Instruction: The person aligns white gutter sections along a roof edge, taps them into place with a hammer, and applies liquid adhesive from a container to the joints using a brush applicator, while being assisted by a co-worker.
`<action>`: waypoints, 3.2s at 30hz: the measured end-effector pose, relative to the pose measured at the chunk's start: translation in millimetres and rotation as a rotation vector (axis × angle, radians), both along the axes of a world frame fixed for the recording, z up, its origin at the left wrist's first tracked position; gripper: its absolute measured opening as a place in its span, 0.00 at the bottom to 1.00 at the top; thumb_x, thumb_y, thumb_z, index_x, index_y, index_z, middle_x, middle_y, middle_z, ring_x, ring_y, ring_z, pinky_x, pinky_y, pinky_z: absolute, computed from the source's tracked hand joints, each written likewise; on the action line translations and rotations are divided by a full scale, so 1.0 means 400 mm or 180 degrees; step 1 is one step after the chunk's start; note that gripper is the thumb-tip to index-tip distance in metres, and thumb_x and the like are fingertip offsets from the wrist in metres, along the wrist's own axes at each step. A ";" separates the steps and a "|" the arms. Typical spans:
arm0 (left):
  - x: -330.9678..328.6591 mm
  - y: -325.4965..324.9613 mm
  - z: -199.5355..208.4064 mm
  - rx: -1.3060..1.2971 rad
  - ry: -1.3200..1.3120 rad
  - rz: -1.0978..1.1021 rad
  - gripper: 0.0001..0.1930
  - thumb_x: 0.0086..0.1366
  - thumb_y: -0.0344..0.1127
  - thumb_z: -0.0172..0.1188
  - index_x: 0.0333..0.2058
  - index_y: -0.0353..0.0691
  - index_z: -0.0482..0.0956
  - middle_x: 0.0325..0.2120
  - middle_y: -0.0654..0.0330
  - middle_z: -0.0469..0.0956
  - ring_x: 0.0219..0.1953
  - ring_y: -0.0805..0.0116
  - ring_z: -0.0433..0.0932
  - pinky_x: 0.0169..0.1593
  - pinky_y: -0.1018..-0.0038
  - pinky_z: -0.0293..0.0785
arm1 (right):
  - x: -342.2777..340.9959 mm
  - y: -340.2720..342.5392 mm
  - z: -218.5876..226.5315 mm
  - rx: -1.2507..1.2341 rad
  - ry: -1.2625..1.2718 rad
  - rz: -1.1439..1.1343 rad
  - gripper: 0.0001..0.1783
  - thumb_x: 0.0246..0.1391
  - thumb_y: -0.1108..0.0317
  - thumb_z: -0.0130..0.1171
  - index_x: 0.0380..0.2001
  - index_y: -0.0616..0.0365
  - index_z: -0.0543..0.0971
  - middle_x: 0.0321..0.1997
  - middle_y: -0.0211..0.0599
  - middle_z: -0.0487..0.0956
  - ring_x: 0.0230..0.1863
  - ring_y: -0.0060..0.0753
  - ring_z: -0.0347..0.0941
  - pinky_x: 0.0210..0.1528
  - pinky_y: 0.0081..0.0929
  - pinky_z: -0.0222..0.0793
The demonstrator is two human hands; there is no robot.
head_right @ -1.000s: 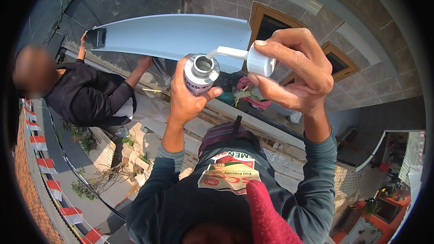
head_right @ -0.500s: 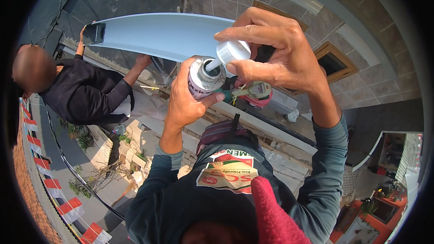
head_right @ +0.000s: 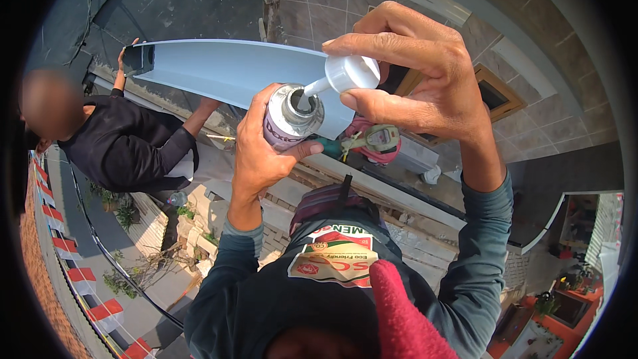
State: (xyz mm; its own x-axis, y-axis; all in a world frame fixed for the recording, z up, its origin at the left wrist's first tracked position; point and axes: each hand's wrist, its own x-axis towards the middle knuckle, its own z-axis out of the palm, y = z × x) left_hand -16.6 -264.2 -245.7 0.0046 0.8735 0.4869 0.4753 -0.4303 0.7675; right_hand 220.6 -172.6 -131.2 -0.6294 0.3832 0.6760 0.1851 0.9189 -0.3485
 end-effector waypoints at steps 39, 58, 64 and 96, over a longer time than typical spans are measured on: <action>0.015 0.010 -0.091 -0.0304 -0.0696 -0.0053 0.43 0.44 0.34 0.82 0.57 0.35 0.68 0.44 0.51 0.81 0.47 0.59 0.81 0.54 0.64 0.75 | 0.099 0.068 -0.174 -0.0762 -0.0013 -0.0640 0.21 0.40 0.70 0.73 0.44 0.53 0.88 0.38 0.33 0.81 0.38 0.27 0.77 0.35 0.22 0.73; -0.059 -0.030 -0.156 0.0037 -0.1376 0.0350 0.44 0.49 0.33 0.81 0.60 0.33 0.63 0.48 0.54 0.75 0.48 0.66 0.78 0.53 0.71 0.77 | 0.058 -0.097 -0.129 -0.0121 -0.0032 -0.0224 0.27 0.35 0.63 0.75 0.44 0.60 0.87 0.36 0.44 0.80 0.35 0.35 0.79 0.34 0.28 0.77; -0.045 -0.035 -0.182 0.0074 -0.1517 0.0313 0.43 0.49 0.34 0.80 0.60 0.33 0.63 0.47 0.54 0.76 0.49 0.66 0.78 0.53 0.70 0.77 | 0.016 -0.122 -0.216 -0.1166 -0.0510 0.0129 0.23 0.40 0.75 0.71 0.45 0.58 0.86 0.36 0.38 0.78 0.35 0.31 0.76 0.32 0.26 0.76; -0.036 -0.005 -0.208 0.0040 -0.1359 0.0391 0.43 0.49 0.37 0.80 0.59 0.33 0.64 0.46 0.54 0.76 0.48 0.65 0.78 0.54 0.69 0.74 | 0.021 -0.056 -0.267 -0.0879 -0.0683 -0.0287 0.21 0.44 0.69 0.73 0.46 0.55 0.86 0.38 0.36 0.77 0.37 0.33 0.77 0.36 0.30 0.78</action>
